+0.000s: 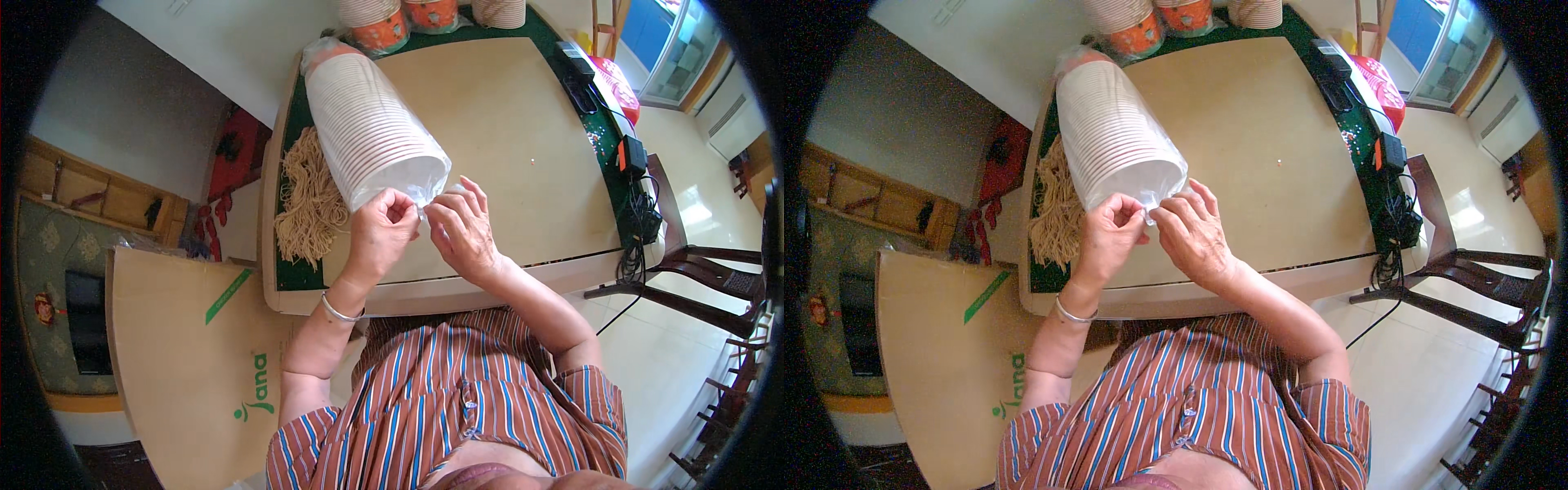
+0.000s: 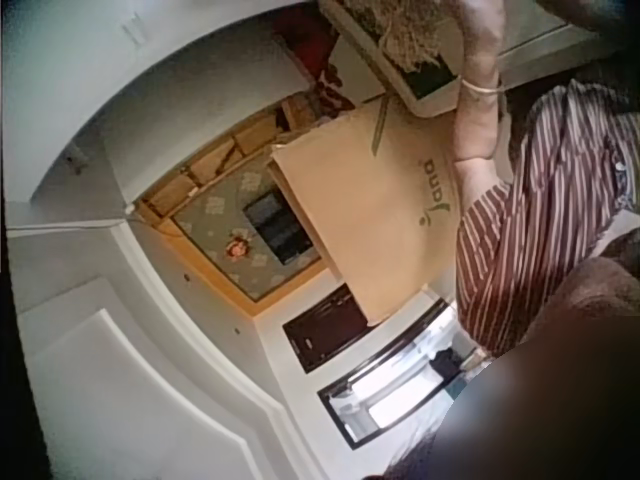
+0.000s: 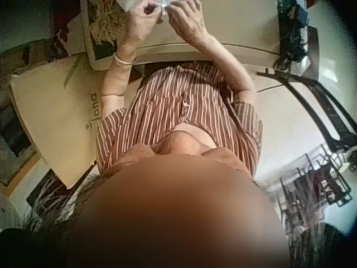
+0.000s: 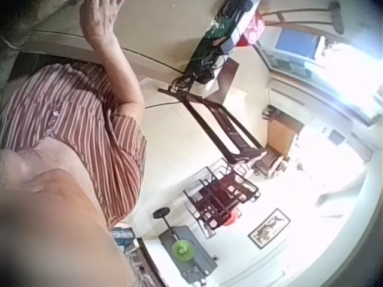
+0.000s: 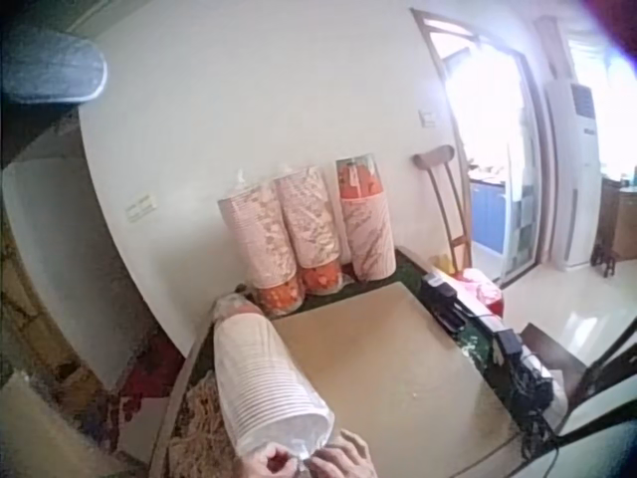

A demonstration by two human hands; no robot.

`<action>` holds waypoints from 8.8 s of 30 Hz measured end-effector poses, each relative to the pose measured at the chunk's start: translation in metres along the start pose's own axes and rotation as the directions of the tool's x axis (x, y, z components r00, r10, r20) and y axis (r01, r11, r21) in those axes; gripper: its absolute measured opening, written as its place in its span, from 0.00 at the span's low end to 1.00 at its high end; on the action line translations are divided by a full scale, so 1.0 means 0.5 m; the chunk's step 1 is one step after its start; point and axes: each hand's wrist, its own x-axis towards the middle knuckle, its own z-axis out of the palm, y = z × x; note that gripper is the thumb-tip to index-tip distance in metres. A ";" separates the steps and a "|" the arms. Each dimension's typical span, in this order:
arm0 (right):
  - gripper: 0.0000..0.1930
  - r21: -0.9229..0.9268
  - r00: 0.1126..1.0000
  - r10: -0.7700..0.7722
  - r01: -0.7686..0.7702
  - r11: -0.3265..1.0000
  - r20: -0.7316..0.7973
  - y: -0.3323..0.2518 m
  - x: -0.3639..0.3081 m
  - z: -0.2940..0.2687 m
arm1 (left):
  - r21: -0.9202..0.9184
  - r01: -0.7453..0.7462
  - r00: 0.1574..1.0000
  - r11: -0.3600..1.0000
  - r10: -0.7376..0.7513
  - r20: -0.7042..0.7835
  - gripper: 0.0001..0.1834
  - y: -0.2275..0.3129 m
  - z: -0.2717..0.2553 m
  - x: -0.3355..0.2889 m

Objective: Unpacking a stack of paper cups from a plastic bag.

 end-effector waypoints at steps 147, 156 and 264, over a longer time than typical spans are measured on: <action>0.10 0.627 0.426 0.573 -0.750 -0.207 0.700 0.006 0.015 0.004 | 0.730 -0.591 0.670 0.343 0.713 0.207 0.11 -0.058 0.002 -0.009; 0.06 0.632 0.409 0.570 -0.727 -0.270 0.713 0.018 0.011 0.016 | 0.697 -0.619 0.646 0.362 0.739 0.190 0.15 -0.060 0.004 -0.014; 0.09 0.542 0.800 0.581 -0.558 0.628 0.151 -0.038 -0.019 0.047 | 0.632 -0.480 0.860 0.608 0.470 0.200 0.06 0.006 -0.015 -0.034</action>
